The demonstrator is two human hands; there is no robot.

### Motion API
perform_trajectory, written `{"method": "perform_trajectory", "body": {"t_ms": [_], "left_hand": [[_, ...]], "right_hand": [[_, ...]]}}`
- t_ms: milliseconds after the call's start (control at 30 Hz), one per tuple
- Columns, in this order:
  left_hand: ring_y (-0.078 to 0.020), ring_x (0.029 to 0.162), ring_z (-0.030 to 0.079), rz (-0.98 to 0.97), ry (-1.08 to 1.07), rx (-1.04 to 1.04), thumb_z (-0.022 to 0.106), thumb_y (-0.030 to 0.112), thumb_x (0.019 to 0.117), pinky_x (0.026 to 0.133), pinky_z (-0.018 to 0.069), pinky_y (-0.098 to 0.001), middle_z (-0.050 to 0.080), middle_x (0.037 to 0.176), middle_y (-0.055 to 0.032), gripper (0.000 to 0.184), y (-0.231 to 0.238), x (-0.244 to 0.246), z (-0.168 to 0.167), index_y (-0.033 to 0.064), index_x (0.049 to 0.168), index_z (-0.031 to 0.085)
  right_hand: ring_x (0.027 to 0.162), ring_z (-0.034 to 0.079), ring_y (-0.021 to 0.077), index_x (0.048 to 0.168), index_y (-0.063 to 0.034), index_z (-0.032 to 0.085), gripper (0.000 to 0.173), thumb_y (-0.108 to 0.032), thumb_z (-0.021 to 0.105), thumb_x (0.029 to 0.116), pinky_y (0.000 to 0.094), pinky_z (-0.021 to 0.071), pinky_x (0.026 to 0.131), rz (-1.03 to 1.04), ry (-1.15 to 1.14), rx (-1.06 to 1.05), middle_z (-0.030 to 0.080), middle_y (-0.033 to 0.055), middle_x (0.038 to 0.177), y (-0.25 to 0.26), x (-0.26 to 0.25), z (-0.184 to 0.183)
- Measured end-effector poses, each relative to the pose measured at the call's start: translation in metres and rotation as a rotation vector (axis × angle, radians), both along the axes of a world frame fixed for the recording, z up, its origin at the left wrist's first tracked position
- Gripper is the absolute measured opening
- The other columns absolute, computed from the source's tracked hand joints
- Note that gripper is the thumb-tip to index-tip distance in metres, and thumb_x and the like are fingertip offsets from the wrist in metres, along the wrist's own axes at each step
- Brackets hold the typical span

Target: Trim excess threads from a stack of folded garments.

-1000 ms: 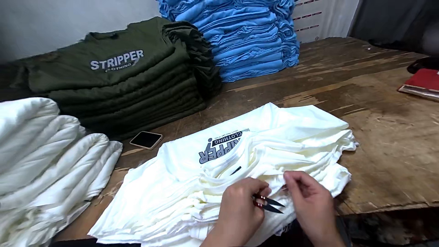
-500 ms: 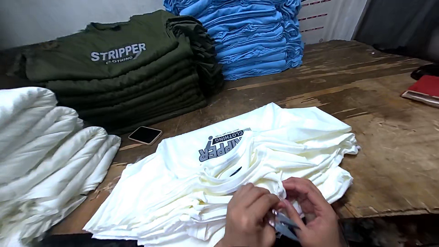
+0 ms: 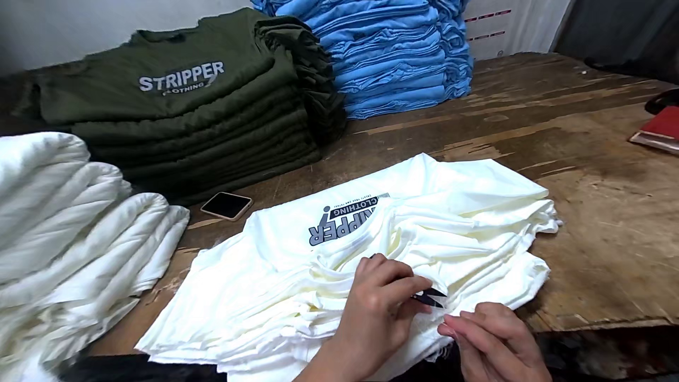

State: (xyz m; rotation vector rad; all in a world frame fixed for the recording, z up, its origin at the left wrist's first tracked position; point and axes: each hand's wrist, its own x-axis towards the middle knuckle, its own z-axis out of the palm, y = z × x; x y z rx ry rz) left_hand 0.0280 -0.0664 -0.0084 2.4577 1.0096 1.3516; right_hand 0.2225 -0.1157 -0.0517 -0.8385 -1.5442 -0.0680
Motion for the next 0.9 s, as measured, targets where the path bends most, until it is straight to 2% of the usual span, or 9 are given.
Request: {"method": "perform_trajectory", "body": {"t_ms": [167, 300, 467, 567, 633, 733, 767, 833, 900], "left_hand": [[-0.0081, 0.087, 0.061, 0.003, 0.025, 0.059, 0.071, 0.033, 0.0964, 0.08, 0.0461, -0.0315, 0.073, 0.096, 0.009, 0.013, 0.005, 0.003, 0.002, 0.0245, 0.1, 0.079], [-0.0076, 0.091, 0.062, 0.045, 0.076, 0.109, 0.071, 0.032, 0.0958, 0.085, 0.0463, -0.0339, 0.072, 0.096, 0.0102, 0.013, 0.013, -0.011, 0.007, 0.0262, 0.104, 0.079], [-0.0082, 0.09, 0.062, -0.022, 0.132, 0.132, 0.068, 0.031, 0.0985, 0.084, 0.0459, -0.0334, 0.073, 0.097, 0.0105, 0.012, 0.023, -0.006, 0.006, 0.026, 0.102, 0.079], [-0.0069, 0.09, 0.062, -0.022, 0.131, 0.059, 0.069, 0.031, 0.0973, 0.082, 0.0456, -0.0319, 0.074, 0.098, 0.0124, 0.012, 0.024, -0.005, 0.011, 0.0254, 0.1, 0.079], [-0.0069, 0.092, 0.064, 0.008, 0.123, -0.02, 0.072, 0.033, 0.0934, 0.084, 0.0499, -0.034, 0.073, 0.101, 0.0128, 0.015, 0.026, -0.01, 0.015, 0.0244, 0.104, 0.077], [-0.0059, 0.095, 0.065, 0.089, 0.07, -0.077, 0.076, 0.037, 0.0893, 0.087, 0.055, -0.0342, 0.071, 0.1, 0.0127, 0.022, 0.032, -0.019, 0.018, 0.0243, 0.107, 0.077], [-0.0051, 0.094, 0.065, 0.123, 0.068, -0.092, 0.077, 0.039, 0.0882, 0.086, 0.0554, -0.0331, 0.07, 0.098, 0.0128, 0.024, 0.032, -0.02, 0.02, 0.025, 0.107, 0.076], [-0.0034, 0.086, 0.063, 0.181, 0.079, -0.152, 0.077, 0.043, 0.0862, 0.077, 0.0552, -0.0277, 0.067, 0.093, 0.0118, 0.027, 0.029, -0.021, 0.024, 0.0247, 0.106, 0.076], [-0.0013, 0.071, 0.06, 0.223, 0.117, -0.286, 0.075, 0.041, 0.0878, 0.064, 0.0537, -0.0226, 0.064, 0.08, 0.0105, 0.021, 0.024, -0.019, 0.032, 0.0228, 0.097, 0.077]], "right_hand": [[0.097, 0.059, 0.0006, 0.098, -0.0203, 0.073, 0.009, -0.029, 0.074, 0.0956, 0.0166, 0.0496, 0.089, 0.079, -0.035, 0.009, 0.06, -0.0085, 0.1, -0.002, 0.004, 0.002], [0.098, 0.059, 0.0089, 0.077, -0.0237, 0.063, 0.039, -0.053, 0.056, 0.1004, 0.0319, 0.0421, 0.097, 0.171, -0.232, -0.05, 0.067, -0.0087, 0.092, -0.007, 0.033, 0.005], [0.093, 0.058, 0.0066, 0.095, -0.0243, 0.065, 0.023, -0.039, 0.048, 0.1021, 0.0301, 0.0424, 0.097, 0.122, -0.218, -0.021, 0.063, -0.0089, 0.091, 0.0, 0.043, 0.003], [0.08, 0.058, 0.0066, 0.092, -0.0214, 0.065, 0.023, -0.038, 0.051, 0.1015, 0.0291, 0.0443, 0.091, 0.031, -0.17, -0.007, 0.06, -0.0068, 0.077, 0.0, 0.035, 0.006], [0.085, 0.059, 0.0083, 0.097, -0.0224, 0.065, 0.018, -0.038, 0.057, 0.0966, 0.0299, 0.046, 0.09, -0.089, -0.192, -0.009, 0.063, -0.0062, 0.084, 0.001, 0.024, 0.01], [0.104, 0.057, 0.0165, 0.119, -0.0318, 0.071, 0.028, -0.042, 0.065, 0.0938, 0.0376, 0.0444, 0.094, -0.21, -0.293, -0.059, 0.063, -0.0007, 0.11, 0.013, 0.008, 0.011], [0.109, 0.056, 0.0173, 0.115, -0.0339, 0.074, 0.022, -0.042, 0.067, 0.0956, 0.0389, 0.0425, 0.096, -0.206, -0.291, -0.057, 0.064, -0.0002, 0.115, 0.018, 0.006, 0.01], [0.112, 0.054, 0.0118, 0.1, -0.0326, 0.075, 0.01, -0.038, 0.067, 0.0977, 0.0339, 0.0393, 0.102, -0.125, -0.232, -0.015, 0.064, -0.006, 0.11, 0.022, 0.009, 0.008], [0.111, 0.052, 0.0067, 0.095, -0.028, 0.065, 0.019, -0.041, 0.055, 0.1042, 0.0268, 0.0389, 0.103, 0.019, -0.257, 0.008, 0.058, -0.0093, 0.105, 0.018, 0.018, 0.011]]}}
